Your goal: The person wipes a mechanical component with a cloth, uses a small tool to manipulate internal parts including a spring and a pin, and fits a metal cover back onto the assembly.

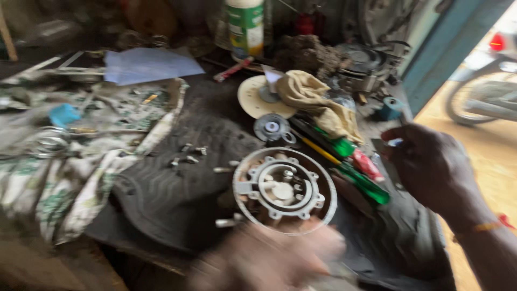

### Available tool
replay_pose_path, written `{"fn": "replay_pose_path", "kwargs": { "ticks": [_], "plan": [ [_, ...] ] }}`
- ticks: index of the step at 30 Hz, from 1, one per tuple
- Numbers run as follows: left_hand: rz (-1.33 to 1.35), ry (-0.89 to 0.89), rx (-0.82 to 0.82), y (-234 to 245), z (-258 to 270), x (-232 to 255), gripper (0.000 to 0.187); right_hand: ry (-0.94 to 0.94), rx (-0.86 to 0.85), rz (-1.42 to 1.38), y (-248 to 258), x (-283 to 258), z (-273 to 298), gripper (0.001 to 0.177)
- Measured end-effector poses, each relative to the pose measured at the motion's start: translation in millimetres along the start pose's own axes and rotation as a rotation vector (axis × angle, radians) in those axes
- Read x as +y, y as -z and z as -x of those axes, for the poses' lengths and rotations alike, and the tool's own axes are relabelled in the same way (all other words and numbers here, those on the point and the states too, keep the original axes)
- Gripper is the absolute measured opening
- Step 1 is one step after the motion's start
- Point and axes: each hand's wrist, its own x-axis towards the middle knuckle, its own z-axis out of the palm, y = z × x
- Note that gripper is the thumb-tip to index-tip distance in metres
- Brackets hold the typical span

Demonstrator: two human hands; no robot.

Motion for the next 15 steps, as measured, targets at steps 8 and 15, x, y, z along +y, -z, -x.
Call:
{"fn": "replay_pose_path", "kwargs": {
  "ticks": [8, 15],
  "plan": [
    [0.296, 0.361, -0.036, 79, -2, -64, 0.073, -0.020, 0.075, -0.318, -77, 72, 18, 0.028],
    [0.276, 0.408, -0.081, 96, 20, -85, 0.077, 0.018, 0.128, -0.504, -162, 203, 7, 0.018]
  ]
}}
